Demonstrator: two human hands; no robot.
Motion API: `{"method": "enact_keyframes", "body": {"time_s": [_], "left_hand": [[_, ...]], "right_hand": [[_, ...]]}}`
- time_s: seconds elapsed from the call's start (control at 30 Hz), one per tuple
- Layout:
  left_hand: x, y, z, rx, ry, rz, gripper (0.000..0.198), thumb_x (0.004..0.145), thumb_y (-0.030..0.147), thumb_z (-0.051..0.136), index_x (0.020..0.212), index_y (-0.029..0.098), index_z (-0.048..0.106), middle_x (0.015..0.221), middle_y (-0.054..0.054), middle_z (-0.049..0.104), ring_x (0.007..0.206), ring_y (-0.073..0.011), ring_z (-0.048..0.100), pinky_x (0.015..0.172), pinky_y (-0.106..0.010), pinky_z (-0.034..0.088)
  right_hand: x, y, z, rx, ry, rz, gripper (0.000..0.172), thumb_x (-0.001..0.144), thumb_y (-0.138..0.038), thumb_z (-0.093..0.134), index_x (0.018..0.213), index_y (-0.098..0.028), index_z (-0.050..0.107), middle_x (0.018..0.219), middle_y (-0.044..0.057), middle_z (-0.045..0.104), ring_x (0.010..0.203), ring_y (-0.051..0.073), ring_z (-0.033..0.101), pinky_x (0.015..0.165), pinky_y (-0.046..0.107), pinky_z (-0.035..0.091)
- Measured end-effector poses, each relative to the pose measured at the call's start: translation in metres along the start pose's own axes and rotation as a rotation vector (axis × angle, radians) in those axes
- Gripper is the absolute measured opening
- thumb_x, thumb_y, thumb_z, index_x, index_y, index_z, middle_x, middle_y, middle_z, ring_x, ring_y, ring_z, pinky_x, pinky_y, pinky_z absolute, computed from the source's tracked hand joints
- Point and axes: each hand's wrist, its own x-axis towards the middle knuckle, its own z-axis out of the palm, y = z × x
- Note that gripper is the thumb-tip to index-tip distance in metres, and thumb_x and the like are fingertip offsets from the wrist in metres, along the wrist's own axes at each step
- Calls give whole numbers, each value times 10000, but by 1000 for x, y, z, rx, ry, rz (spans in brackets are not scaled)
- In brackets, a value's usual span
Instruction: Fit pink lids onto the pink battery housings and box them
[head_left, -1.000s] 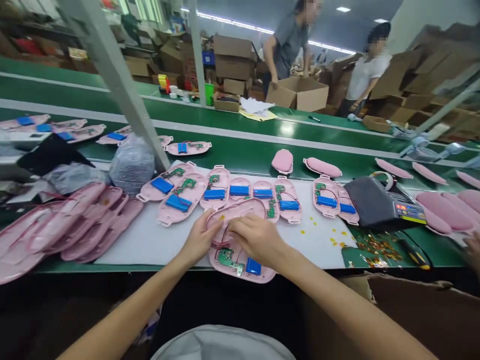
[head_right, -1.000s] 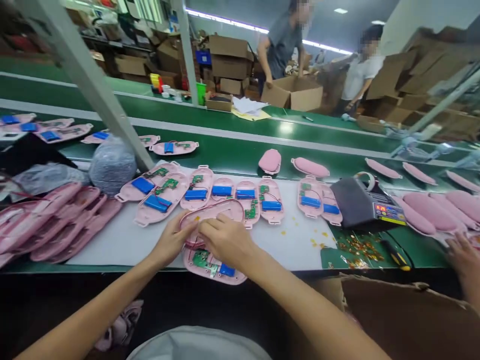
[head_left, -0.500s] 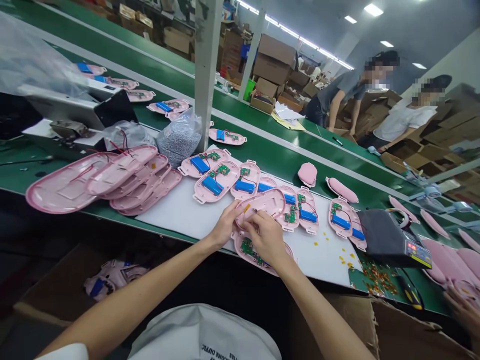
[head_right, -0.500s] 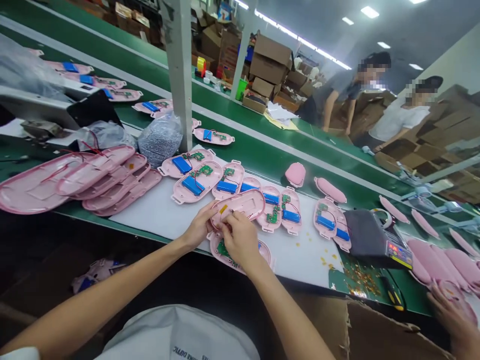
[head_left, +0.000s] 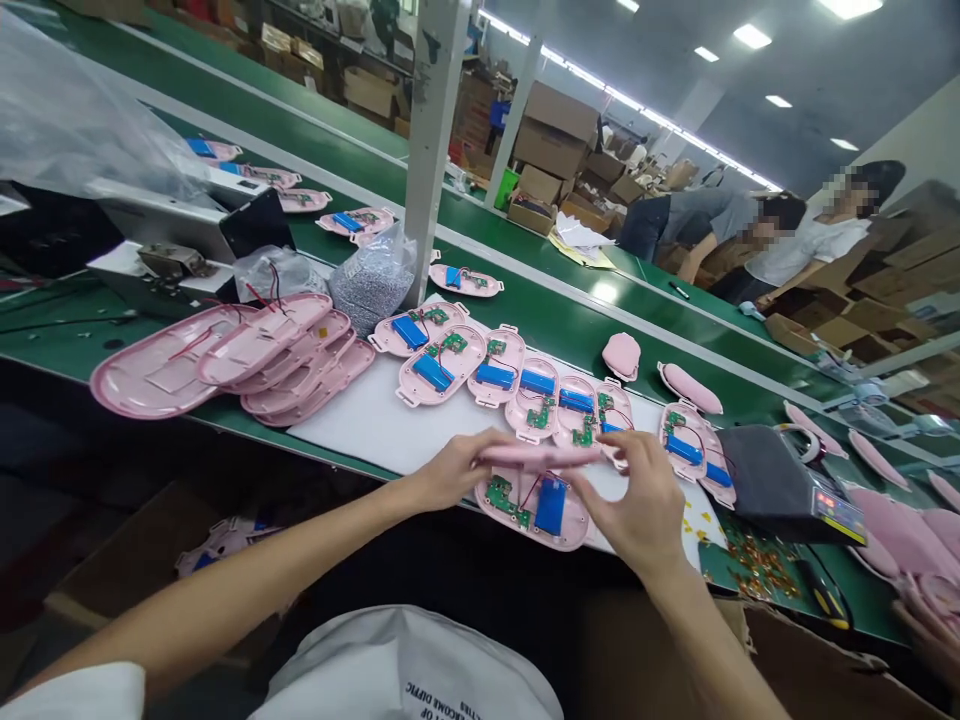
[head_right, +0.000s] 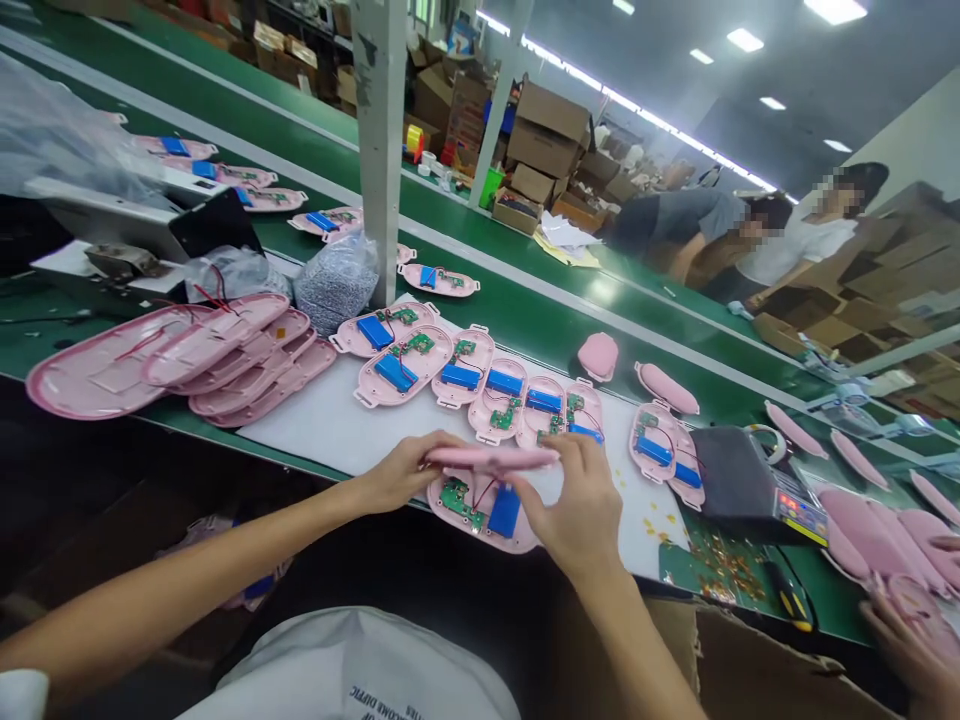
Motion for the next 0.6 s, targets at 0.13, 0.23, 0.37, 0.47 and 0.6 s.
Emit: {"method": "enact_keyframes", "body": {"time_s": [0.13, 0.23, 0.37, 0.47, 0.6], "left_hand": [[-6, 23, -18, 398, -398, 195, 616, 667, -26, 428, 1226, 208, 540, 1404, -87, 505, 1297, -234, 454, 1119, -429, 326], [-1, 52, -32, 640, -537, 246, 651, 621, 50, 563, 1254, 198, 524, 1494, -138, 381, 1382, -311, 336, 1155, -528, 243], [61, 78, -58, 801, -578, 207, 380, 707, 149, 598, 1065, 257, 668, 1383, -55, 531, 1244, -269, 500, 1078, -420, 376], [155, 73, -101, 1075, -244, -143, 418, 843, 141, 476, 1210, 299, 600, 1237, 4, 634, 1182, -178, 544, 1073, -322, 370], [263, 38, -173, 1251, -33, -455, 367, 908, 219, 506, 1267, 145, 535, 1351, -142, 519, 1263, -293, 466, 1069, -524, 351]], "right_hand": [[-31, 5, 9, -76, -448, -173, 969, 667, -529, 749, 1453, -136, 340, 1457, 188, 385, 1321, 356, 373, 1050, 496, 384], [-41, 4, 41, -77, -555, -102, 968, 677, -475, 741, 1456, -87, 318, 1463, 208, 367, 1334, 365, 350, 1091, 506, 342], [-45, 5, 64, -33, -524, -74, 874, 676, -419, 710, 1421, -110, 372, 1400, 202, 429, 1241, 366, 441, 1040, 496, 391], [-50, 18, 57, -37, -410, -171, 808, 648, -410, 721, 1356, -142, 438, 1274, 184, 537, 1112, 363, 536, 957, 482, 448], [-10, 57, 22, -85, -92, -167, 709, 764, -413, 638, 1390, -226, 362, 1281, 143, 536, 1133, 327, 538, 917, 426, 468]]}}
